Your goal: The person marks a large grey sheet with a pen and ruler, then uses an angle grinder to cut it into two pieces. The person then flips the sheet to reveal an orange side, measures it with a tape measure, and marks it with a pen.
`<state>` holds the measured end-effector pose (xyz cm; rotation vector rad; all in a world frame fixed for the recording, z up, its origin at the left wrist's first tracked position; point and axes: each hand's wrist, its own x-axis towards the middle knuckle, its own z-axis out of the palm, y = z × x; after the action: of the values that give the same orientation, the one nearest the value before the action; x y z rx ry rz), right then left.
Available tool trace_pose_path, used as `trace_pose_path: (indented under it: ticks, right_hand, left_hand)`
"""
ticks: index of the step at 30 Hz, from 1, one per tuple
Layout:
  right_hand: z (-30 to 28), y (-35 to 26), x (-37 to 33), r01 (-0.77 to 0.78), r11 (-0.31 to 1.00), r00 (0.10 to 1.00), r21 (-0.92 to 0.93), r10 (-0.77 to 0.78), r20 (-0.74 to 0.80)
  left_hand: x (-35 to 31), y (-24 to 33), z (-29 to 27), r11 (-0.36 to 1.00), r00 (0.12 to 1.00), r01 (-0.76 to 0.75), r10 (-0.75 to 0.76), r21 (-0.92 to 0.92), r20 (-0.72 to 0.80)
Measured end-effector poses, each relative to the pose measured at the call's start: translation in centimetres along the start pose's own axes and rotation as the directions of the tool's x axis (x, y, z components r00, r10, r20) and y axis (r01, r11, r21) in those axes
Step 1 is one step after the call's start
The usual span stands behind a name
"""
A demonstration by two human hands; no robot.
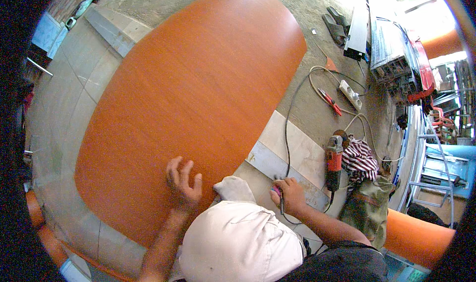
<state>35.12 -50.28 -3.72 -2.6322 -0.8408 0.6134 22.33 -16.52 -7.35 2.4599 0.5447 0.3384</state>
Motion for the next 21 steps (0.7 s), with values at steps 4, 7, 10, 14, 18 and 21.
trace_pose_path:
  ticks: [4,7,10,14,18,21]
  right_hand:
    - [1.1,2.6,-2.4,-0.036,0.986,0.999,-0.162,0.04,0.021]
    - [2.1,3.6,-3.0,0.005,0.981,0.999,-0.195,0.005,0.049]
    - [2.5,3.7,-2.8,0.04,0.95,0.999,-0.31,-0.048,-0.018]
    - [2.1,2.7,0.2,0.092,0.987,0.985,-0.129,-0.109,-0.135]
    - [2.4,1.0,4.0,0.105,0.991,0.966,-0.085,-0.122,-0.227]
    - [3.0,0.4,5.6,0.039,0.991,0.983,-0.127,-0.061,-0.175]
  left_hand:
    - [1.6,-4.4,-2.5,0.961,0.992,0.009,0.026,0.277,-0.122]
    - [1.6,-5.9,-3.8,0.921,0.989,0.095,-0.043,0.378,-0.145]
    - [2.0,-6.5,-4.7,0.886,0.983,0.164,-0.107,0.434,-0.152]
    - [3.3,-6.3,-5.5,0.876,0.974,0.183,-0.1,0.445,-0.203]
    - [3.8,-5.6,-6.3,0.881,0.967,0.221,-0.143,0.419,-0.211]
    - [3.4,-6.5,-8.0,0.877,0.962,0.251,-0.181,0.409,-0.203]
